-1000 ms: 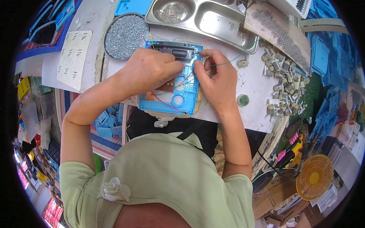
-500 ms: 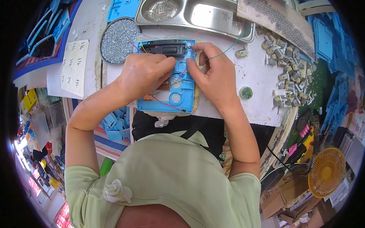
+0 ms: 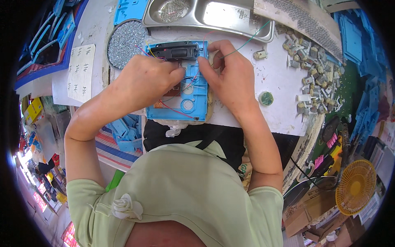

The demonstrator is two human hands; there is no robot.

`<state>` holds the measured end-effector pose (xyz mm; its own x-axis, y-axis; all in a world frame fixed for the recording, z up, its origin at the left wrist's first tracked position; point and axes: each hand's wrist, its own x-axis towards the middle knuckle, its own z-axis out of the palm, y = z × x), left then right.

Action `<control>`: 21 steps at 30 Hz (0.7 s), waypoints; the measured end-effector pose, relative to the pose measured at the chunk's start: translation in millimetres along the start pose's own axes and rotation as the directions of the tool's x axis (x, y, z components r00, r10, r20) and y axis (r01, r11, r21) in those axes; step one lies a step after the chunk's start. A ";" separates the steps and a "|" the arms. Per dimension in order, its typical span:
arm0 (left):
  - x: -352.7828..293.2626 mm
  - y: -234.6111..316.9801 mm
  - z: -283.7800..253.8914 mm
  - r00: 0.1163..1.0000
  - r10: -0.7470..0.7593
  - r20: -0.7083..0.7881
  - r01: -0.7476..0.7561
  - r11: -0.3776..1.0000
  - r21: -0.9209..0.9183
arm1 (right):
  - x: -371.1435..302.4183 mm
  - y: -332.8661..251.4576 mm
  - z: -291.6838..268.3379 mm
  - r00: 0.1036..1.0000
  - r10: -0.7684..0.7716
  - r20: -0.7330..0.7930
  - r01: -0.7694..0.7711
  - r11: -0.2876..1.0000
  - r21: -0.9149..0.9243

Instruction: The user is assembling a blue electronic device, including soldering wires and using a power screwdriver.

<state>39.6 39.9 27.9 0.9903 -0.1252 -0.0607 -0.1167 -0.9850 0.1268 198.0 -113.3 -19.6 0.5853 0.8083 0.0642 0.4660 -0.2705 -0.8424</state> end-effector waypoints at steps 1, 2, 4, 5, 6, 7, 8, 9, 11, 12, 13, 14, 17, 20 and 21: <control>-4.1 2.7 -0.4 1.000 -0.016 0.009 0.016 1.000 0.010 | 1.9 1.9 1.2 1.000 -0.002 -0.023 0.002 1.000 -0.005; -5.6 6.4 -0.8 1.000 -0.019 -0.012 0.019 1.000 0.004 | 4.3 3.5 2.3 0.999 -0.003 -0.046 0.003 1.000 -0.010; -9.5 14.0 -2.3 0.998 -0.036 -0.056 0.035 0.999 -0.009 | 12.2 0.8 1.2 0.999 0.041 -0.023 -0.042 0.998 -0.050; -9.5 14.9 -1.9 0.998 -0.033 -0.059 0.032 0.999 -0.015 | 16.2 -0.7 0.7 0.998 0.063 -0.012 -0.064 0.995 -0.071; -8.7 14.7 -0.5 0.998 -0.028 -0.064 0.027 0.999 -0.021 | 19.8 -1.3 0.8 0.997 0.071 -0.010 -0.072 0.993 -0.089; -8.6 14.8 1.2 0.997 -0.023 -0.070 0.022 0.999 -0.026 | 23.1 -1.9 1.1 0.997 0.079 -0.008 -0.079 0.991 -0.107; -10.3 16.1 6.0 0.998 -0.041 -0.043 0.041 0.999 0.002 | 26.6 -1.6 1.6 0.996 0.087 -0.008 -0.087 0.988 -0.125; -13.1 19.2 11.4 0.998 -0.064 -0.018 0.064 0.997 0.033 | 32.1 0.7 2.9 0.995 0.097 0.011 -0.095 0.989 -0.113; -16.3 25.0 11.4 0.992 -0.120 0.046 0.119 0.992 0.033 | 40.5 7.5 5.9 0.992 0.117 0.045 -0.113 0.990 -0.089; -16.6 29.1 8.5 0.985 -0.149 0.087 0.149 0.989 0.002 | 40.3 7.9 5.8 0.992 0.118 0.039 -0.118 0.993 -0.013; -17.3 31.9 6.7 0.976 -0.174 0.127 0.179 0.983 -0.028 | 40.0 7.9 5.5 0.992 0.121 0.032 -0.123 0.990 0.063; -18.2 33.1 7.2 0.977 -0.178 0.119 0.182 0.983 -0.025 | 39.5 8.4 4.9 0.992 0.124 0.025 -0.126 0.982 0.138; -26.8 35.2 14.0 0.978 -0.198 0.068 0.200 0.979 -0.029 | 14.1 3.8 3.4 0.981 0.119 -0.152 -0.050 0.919 0.391; -41.7 37.3 24.7 0.968 -0.237 -0.086 0.218 0.958 -0.189 | -40.3 0.8 -14.8 0.982 0.161 -0.096 -0.102 0.891 0.443; -42.0 37.1 23.7 0.951 -0.263 -0.164 0.200 0.925 -0.324 | -61.7 -0.1 -24.5 0.988 0.121 -0.095 -0.074 0.914 0.398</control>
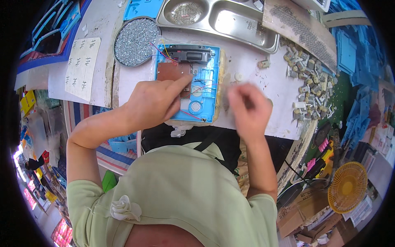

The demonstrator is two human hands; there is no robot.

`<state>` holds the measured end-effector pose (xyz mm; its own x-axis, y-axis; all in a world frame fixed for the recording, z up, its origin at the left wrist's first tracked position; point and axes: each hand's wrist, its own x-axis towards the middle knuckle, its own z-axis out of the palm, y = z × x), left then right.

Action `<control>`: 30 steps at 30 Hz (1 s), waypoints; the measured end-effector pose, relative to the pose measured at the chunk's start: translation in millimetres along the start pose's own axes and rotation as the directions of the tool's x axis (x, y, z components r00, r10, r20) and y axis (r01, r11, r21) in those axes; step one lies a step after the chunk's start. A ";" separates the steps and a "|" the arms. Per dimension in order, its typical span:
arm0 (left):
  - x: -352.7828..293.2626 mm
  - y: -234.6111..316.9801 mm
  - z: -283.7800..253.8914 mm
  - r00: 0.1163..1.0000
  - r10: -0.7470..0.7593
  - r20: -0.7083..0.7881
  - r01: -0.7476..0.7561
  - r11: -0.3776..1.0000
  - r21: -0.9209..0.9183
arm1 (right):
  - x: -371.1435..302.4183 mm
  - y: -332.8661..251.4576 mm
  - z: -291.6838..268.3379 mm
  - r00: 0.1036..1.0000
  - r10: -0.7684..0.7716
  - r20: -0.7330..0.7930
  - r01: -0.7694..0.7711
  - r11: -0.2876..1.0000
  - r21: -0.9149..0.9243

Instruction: The user is assembling a blue electronic device, including soldering wires and using a power screwdriver.

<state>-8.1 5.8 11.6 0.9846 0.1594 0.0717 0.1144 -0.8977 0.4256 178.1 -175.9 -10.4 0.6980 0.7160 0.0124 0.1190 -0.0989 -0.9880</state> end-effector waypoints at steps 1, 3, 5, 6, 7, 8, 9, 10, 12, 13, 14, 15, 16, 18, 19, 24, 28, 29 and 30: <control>-3.0 1.0 0.1 0.996 -0.026 -0.082 0.015 0.991 -0.130 | -14.3 -0.9 -8.8 0.976 -0.163 0.141 0.179 0.978 -0.104; -3.4 15.3 0.3 0.992 0.106 -0.071 -0.117 0.977 -0.177 | -37.6 -16.8 -12.9 0.828 -0.375 0.417 0.471 0.869 -0.152; -6.9 22.5 3.5 0.974 0.226 -0.026 -0.227 0.957 -0.180 | -45.6 -34.2 -13.3 0.660 -0.378 0.649 0.470 0.882 0.035; -11.6 22.4 6.0 0.960 0.280 0.015 -0.274 0.948 -0.161 | -44.3 -44.2 -12.4 0.593 -0.349 0.726 0.377 0.917 0.132; -16.6 22.1 8.7 0.942 0.331 0.057 -0.320 0.936 -0.144 | -44.4 -49.2 -12.3 0.512 -0.329 0.794 0.268 0.939 0.216; -21.0 20.6 11.1 0.939 0.344 0.009 -0.339 0.928 -0.154 | -29.8 -42.1 -18.7 0.483 -0.250 0.839 0.111 0.968 0.225; -24.6 18.0 12.7 0.934 0.356 -0.041 -0.358 0.920 -0.161 | -18.0 -47.2 -12.6 0.599 -0.250 0.761 0.252 0.961 0.117; -27.2 15.3 14.6 0.924 0.372 -0.088 -0.381 0.910 -0.164 | -7.4 -51.8 -7.2 0.709 -0.243 0.662 0.349 0.937 -0.030; -35.5 14.1 22.7 0.907 0.375 -0.191 -0.401 0.908 -0.125 | -0.8 -33.7 19.7 0.658 -0.335 0.674 0.630 0.735 -0.250; -40.1 12.7 23.5 0.895 0.375 -0.240 -0.408 0.907 -0.105 | 0.9 -27.0 29.5 0.623 -0.371 0.688 0.732 0.587 -0.346; -49.0 9.0 19.3 0.915 0.314 -0.254 -0.348 0.932 -0.102 | -2.5 -28.4 34.6 0.636 -0.367 0.679 0.728 0.577 -0.371; -61.5 3.6 14.5 0.932 0.245 -0.268 -0.280 0.955 -0.100 | -6.5 -29.4 37.6 0.645 -0.362 0.673 0.724 0.569 -0.389; -72.2 0.4 11.6 0.944 0.173 -0.280 -0.208 0.973 -0.102 | -10.8 -29.4 42.6 0.656 -0.355 0.667 0.719 0.564 -0.407; -85.2 -4.7 18.1 0.914 -0.101 -0.393 0.044 0.987 -0.152 | -16.4 -27.4 61.5 0.673 -0.364 0.644 0.715 0.542 -0.441; -91.4 -7.1 23.2 0.867 -0.230 -0.441 0.163 0.969 -0.185 | -19.4 -26.9 71.8 0.682 -0.369 0.631 0.712 0.530 -0.460; -115.5 15.0 45.1 0.977 -0.194 -0.086 0.166 0.951 -0.260 | -24.0 -21.2 96.4 0.685 -0.388 0.616 0.698 0.593 -0.402; -117.0 3.4 41.0 0.989 0.003 0.145 0.044 0.945 -0.323 | -25.2 -20.5 102.5 0.710 -0.363 0.603 0.676 0.589 -0.442; -119.4 -2.7 29.6 0.987 -0.016 0.158 0.072 0.933 -0.353 | -25.8 -19.5 104.5 0.714 -0.365 0.598 0.677 0.579 -0.454; -115.1 -9.0 14.2 0.986 -0.029 0.164 0.091 0.920 -0.380 | -27.5 -18.6 105.5 0.718 -0.355 0.599 0.670 0.586 -0.456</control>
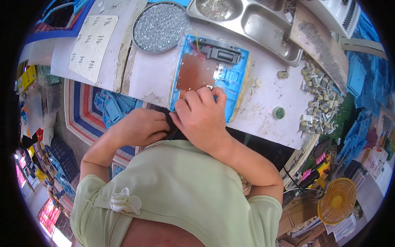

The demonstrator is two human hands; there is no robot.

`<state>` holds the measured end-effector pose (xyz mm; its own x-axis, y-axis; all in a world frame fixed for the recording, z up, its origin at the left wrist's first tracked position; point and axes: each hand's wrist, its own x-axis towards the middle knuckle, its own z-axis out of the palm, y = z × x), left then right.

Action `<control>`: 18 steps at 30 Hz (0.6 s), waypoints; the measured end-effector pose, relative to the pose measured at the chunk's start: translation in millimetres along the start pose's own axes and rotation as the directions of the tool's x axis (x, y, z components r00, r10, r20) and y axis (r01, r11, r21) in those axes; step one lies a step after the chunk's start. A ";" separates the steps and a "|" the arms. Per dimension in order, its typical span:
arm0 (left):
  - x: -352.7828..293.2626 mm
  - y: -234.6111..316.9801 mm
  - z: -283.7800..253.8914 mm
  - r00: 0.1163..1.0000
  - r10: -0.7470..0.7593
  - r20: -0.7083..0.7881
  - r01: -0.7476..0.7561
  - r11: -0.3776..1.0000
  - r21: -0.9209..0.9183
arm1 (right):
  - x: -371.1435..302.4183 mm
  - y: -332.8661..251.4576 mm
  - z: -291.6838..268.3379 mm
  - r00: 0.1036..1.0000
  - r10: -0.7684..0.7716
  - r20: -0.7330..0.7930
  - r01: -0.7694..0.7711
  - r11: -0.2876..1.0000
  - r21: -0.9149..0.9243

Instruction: The user is assembling a blue electronic device, including soldering wires and using a power screwdriver.

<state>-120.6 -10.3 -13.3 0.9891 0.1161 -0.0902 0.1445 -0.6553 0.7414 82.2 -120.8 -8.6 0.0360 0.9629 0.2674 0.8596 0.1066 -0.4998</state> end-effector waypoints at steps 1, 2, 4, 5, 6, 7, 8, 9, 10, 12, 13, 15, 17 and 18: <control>10.3 0.2 -17.2 1.000 0.002 -0.008 -0.002 1.000 -0.025 | 1.3 -0.6 -1.4 1.000 0.002 -0.002 -0.003 1.000 -0.013; 17.6 8.3 -26.7 0.983 -0.014 -0.184 0.002 0.998 -0.065 | 1.9 -2.6 -4.1 1.000 0.006 -0.006 -0.006 1.000 -0.027; 27.4 -8.6 -16.1 0.954 0.101 -0.281 -0.098 0.995 0.024 | 3.0 -5.2 -14.7 0.997 -0.013 0.076 0.013 1.000 0.008; 32.5 -19.3 -11.3 0.932 0.163 -0.325 -0.148 0.987 0.069 | 8.4 0.5 -21.7 0.993 -0.018 0.118 0.016 1.000 0.022; 34.6 -23.4 -10.2 0.924 0.191 -0.330 -0.177 0.982 0.072 | 16.3 15.6 -34.8 0.988 -0.074 0.137 0.060 0.992 0.109; 31.8 -25.1 -8.1 0.919 0.212 -0.334 -0.200 0.977 0.071 | 18.2 30.8 -54.5 0.978 -0.132 0.159 0.098 0.974 0.202; 32.0 -25.9 -7.6 0.906 0.235 -0.353 -0.216 0.972 0.093 | 18.9 48.1 -76.8 0.965 -0.193 0.180 0.133 0.946 0.297; 32.3 -25.2 -7.4 0.907 0.226 -0.355 -0.211 0.974 0.080 | 19.3 77.0 -96.1 0.992 -0.113 0.062 0.092 0.958 0.273; 33.6 -24.4 -8.3 0.909 0.234 -0.345 -0.220 0.972 0.081 | 17.5 102.4 -121.5 0.975 0.222 0.007 -0.216 0.940 0.262; 41.4 -24.0 -11.6 0.915 0.249 -0.317 -0.235 0.969 0.080 | 44.4 160.8 -176.5 0.784 0.551 -0.286 -0.488 0.831 0.265; 44.6 -24.7 -12.5 0.920 0.255 -0.299 -0.243 0.967 0.076 | 62.1 193.5 -196.0 0.779 0.420 -0.466 -0.391 0.906 0.163; 42.8 -23.3 -17.4 0.929 0.237 -0.285 -0.227 0.971 0.068 | 107.0 257.6 -213.0 0.794 0.144 -0.591 -0.256 0.960 -0.109; 40.7 -22.0 -19.4 0.938 0.208 -0.276 -0.204 0.978 0.045 | 170.0 290.0 -223.3 0.788 -0.217 -0.576 -0.087 0.887 -0.454; 40.0 -23.0 -17.9 0.937 0.199 -0.288 -0.197 0.980 0.035 | 198.6 296.9 -224.9 0.760 -0.356 -0.543 -0.028 0.817 -0.576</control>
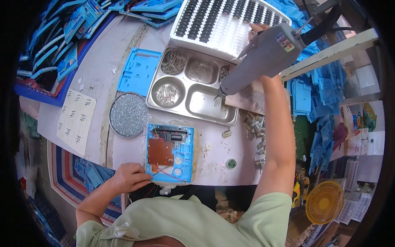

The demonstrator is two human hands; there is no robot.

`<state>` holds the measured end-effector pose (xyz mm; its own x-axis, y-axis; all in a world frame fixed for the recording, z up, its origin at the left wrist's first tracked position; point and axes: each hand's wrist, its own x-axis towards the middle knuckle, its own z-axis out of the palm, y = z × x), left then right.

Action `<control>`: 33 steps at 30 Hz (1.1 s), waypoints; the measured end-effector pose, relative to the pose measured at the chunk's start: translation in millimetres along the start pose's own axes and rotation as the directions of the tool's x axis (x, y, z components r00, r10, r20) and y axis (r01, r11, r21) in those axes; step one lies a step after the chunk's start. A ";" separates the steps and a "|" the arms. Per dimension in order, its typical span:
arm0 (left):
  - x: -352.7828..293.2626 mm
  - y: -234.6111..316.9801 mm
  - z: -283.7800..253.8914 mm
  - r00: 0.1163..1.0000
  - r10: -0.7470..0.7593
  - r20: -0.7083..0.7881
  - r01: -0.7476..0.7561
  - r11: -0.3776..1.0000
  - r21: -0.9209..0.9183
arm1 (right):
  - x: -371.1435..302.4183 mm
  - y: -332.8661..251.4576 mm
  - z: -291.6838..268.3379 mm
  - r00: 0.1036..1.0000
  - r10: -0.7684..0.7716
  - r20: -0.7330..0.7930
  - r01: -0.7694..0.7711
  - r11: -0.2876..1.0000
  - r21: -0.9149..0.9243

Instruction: The user is assembling a blue electronic device, including soldering wires and using a power screwdriver.

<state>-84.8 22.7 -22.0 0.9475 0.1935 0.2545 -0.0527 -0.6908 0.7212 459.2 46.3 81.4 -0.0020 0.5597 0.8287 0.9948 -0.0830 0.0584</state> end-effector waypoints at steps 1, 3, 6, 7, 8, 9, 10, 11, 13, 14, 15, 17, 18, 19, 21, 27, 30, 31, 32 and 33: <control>-1.7 0.2 0.5 1.000 -0.012 0.001 0.012 1.000 0.006 | 11.7 3.0 18.4 1.000 0.002 0.023 -0.001 0.997 -0.071; -4.8 0.5 0.2 0.999 -0.033 0.011 0.033 0.999 0.013 | 24.9 7.3 42.9 0.997 0.021 0.070 -0.006 0.976 -0.217; -7.8 2.2 3.9 0.999 -0.049 -0.023 0.049 0.999 -0.005 | 23.5 14.0 49.4 0.998 0.034 0.048 -0.020 0.965 -0.261; -9.0 2.3 5.6 0.998 -0.058 -0.033 0.058 0.998 -0.012 | 20.2 15.5 50.6 0.999 0.022 0.035 -0.012 0.964 -0.265; -9.2 1.4 6.5 0.998 -0.060 -0.030 0.060 0.998 -0.014 | 16.9 20.0 52.4 1.000 -0.008 0.006 0.009 0.975 -0.223; -8.6 0.4 6.4 0.998 -0.056 -0.022 0.056 0.998 -0.019 | 12.5 28.2 50.9 0.999 -0.033 -0.021 0.028 0.981 -0.190; -8.2 -0.3 6.7 0.999 -0.052 -0.013 0.052 0.998 -0.025 | 6.9 35.2 50.2 0.997 -0.056 -0.049 0.048 0.986 -0.157; -8.2 -0.4 7.5 0.999 -0.048 -0.012 0.048 0.999 -0.026 | -1.3 40.1 51.0 0.991 0.126 -0.051 -0.113 0.972 0.207; -7.4 0.1 7.4 0.999 -0.043 -0.025 0.043 0.999 -0.012 | 1.9 29.6 42.6 0.985 0.175 0.016 -0.172 0.944 0.283; -8.8 0.2 7.8 0.999 -0.047 -0.026 0.047 0.999 -0.006 | 1.1 24.8 32.3 0.998 0.061 0.030 -0.061 0.998 0.001; -9.3 0.1 8.5 0.998 -0.049 -0.025 0.049 0.999 0.000 | -0.6 27.6 30.9 0.989 0.143 0.050 -0.145 0.988 0.052; -9.9 0.0 10.8 0.998 -0.050 -0.036 0.049 0.999 -0.008 | -6.8 38.8 35.3 0.949 0.298 0.097 -0.310 0.939 0.146; -9.8 0.2 11.3 0.997 -0.053 -0.047 0.052 0.999 -0.016 | -3.0 41.0 35.6 0.925 0.352 0.139 -0.375 0.905 0.203; -9.7 0.5 11.8 0.997 -0.056 -0.059 0.055 0.998 -0.024 | -0.1 42.6 35.9 0.896 0.405 0.181 -0.441 0.861 0.253; -10.1 2.6 11.4 0.995 -0.072 -0.065 0.070 0.997 -0.029 | 4.8 42.9 35.1 0.919 0.335 0.207 -0.352 0.935 0.049; -11.2 1.5 14.1 0.994 -0.084 -0.075 0.079 0.995 -0.061 | 30.4 54.3 20.4 0.950 0.240 0.198 -0.240 0.970 -0.029; -11.2 6.1 12.6 0.991 -0.109 -0.075 0.103 0.992 -0.079 | 27.2 70.5 13.4 0.968 0.184 0.171 -0.181 0.983 -0.033; -10.4 6.8 10.9 0.990 -0.117 -0.078 0.111 0.991 -0.078 | 27.1 59.0 9.3 0.960 0.206 0.190 -0.202 0.978 -0.039; -11.8 7.4 11.0 0.989 -0.127 -0.079 0.121 0.990 -0.075 | 23.5 45.2 6.7 0.951 0.229 0.208 -0.224 0.974 -0.046; -12.7 7.9 10.6 0.988 -0.141 -0.069 0.135 0.988 -0.076 | 22.4 35.4 1.9 0.941 0.256 0.222 -0.247 0.967 -0.065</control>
<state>-93.9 7.3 -26.4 0.9215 0.3362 0.1943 0.0524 -0.6034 0.7957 494.5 57.4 101.0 0.2749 0.6882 0.6714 0.9557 -0.2722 -0.1123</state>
